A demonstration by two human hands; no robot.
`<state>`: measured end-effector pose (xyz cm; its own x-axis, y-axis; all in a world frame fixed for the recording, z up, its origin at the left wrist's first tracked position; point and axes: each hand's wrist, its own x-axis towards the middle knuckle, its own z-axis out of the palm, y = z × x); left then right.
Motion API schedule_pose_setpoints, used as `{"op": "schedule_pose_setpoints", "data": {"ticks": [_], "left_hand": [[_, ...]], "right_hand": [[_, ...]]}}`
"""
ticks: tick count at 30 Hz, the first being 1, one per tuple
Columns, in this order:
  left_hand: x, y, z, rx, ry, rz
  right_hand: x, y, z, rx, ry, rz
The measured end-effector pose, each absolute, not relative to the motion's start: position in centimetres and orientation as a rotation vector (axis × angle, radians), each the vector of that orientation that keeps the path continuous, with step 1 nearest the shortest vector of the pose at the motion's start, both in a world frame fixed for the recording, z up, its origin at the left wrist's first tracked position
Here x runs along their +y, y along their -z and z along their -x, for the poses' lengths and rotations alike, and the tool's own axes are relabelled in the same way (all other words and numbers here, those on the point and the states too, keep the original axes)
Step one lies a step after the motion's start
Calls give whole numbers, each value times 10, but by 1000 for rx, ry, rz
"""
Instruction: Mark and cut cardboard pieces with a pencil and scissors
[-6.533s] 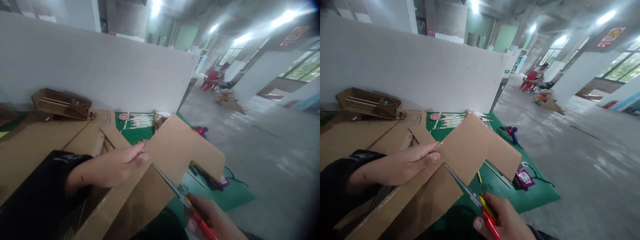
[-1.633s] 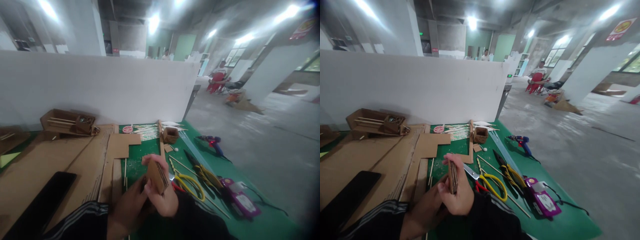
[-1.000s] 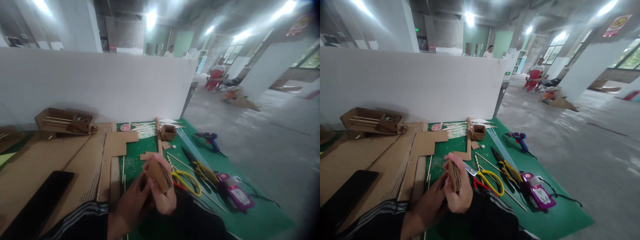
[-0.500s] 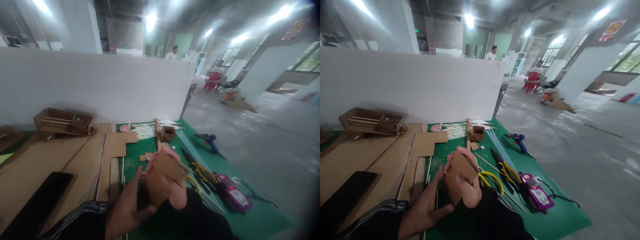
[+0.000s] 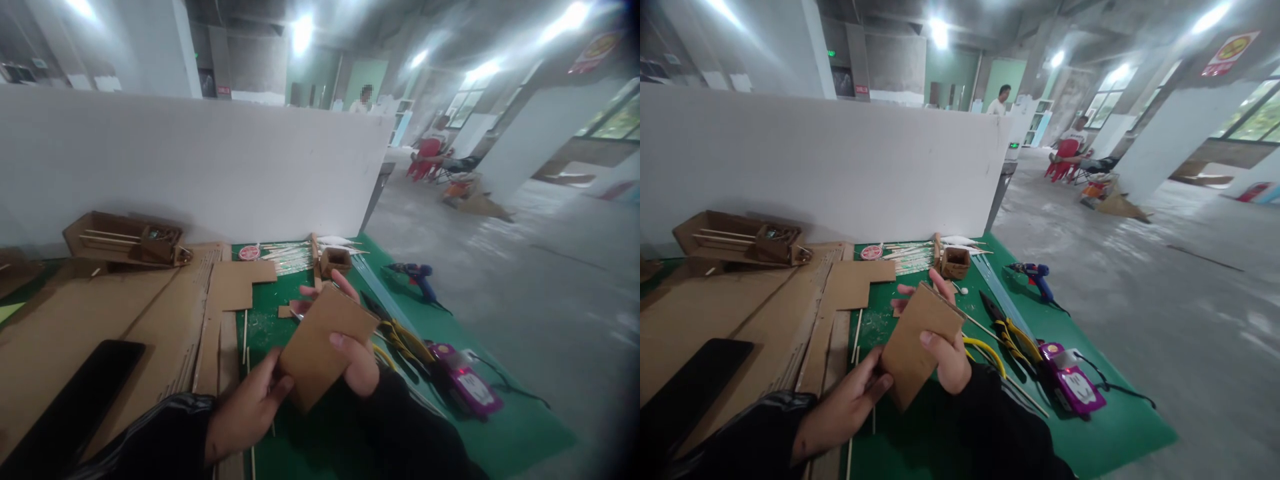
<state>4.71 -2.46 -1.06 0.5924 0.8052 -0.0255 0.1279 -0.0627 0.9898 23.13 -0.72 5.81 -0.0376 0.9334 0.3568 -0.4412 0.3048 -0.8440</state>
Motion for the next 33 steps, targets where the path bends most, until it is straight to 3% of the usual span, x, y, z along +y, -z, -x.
{"op": "schedule_pose_setpoints", "data": {"ticks": [8,21,29,33], "left_hand": [[2,-14,-23,1346,-825,-2088],[13,-47,49,1259,-769,-2985],[8,-48,59,1190,-1276,-2733],[9,-51,56,1063,-1234,-2382]], "right_hand": [[13,-46,-255,-1260,-900,929],[21,-45,-276,-1930,-450,852],[10,-45,-267,-1897,-16,724],[7,-48,-262,-1830,59,709]]}}
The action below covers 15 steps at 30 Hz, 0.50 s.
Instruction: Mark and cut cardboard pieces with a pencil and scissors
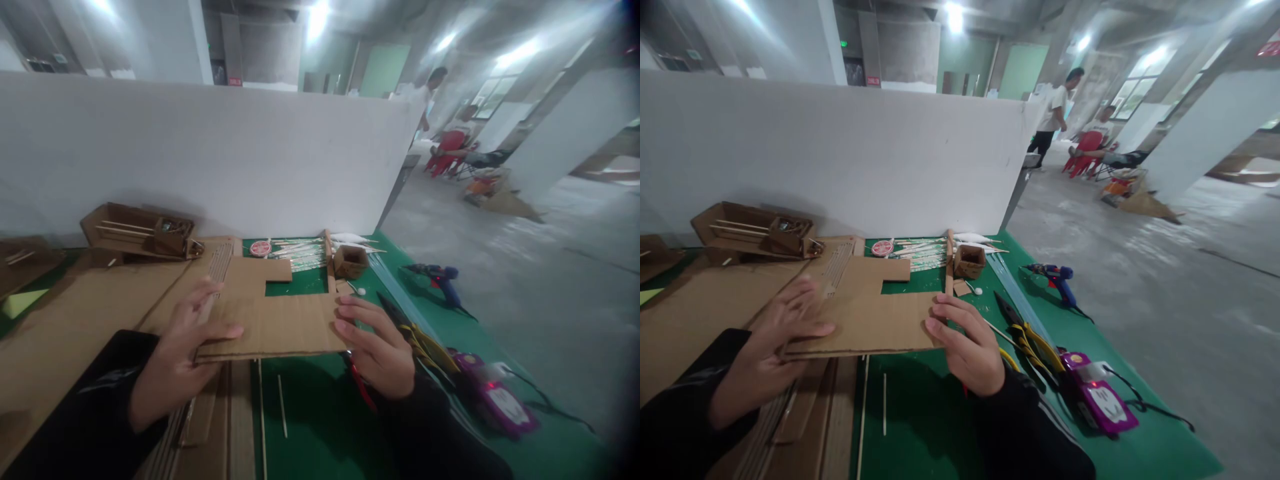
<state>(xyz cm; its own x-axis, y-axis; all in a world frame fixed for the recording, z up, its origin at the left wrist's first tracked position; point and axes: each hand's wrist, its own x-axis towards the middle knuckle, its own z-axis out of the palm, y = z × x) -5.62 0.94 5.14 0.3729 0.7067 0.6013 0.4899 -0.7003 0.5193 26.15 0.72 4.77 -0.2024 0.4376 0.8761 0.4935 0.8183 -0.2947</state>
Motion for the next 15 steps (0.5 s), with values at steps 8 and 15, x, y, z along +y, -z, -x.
{"op": "schedule_pose_setpoints", "data": {"ticks": [8,15], "left_hand": [[6,-56,56,1046,-950,-2244],[4,-59,49,1041,-984,-2182]], "right_hand": [[10,-42,-261,-1810,122,721],[15,-37,-265,-1802,19,770]]}}
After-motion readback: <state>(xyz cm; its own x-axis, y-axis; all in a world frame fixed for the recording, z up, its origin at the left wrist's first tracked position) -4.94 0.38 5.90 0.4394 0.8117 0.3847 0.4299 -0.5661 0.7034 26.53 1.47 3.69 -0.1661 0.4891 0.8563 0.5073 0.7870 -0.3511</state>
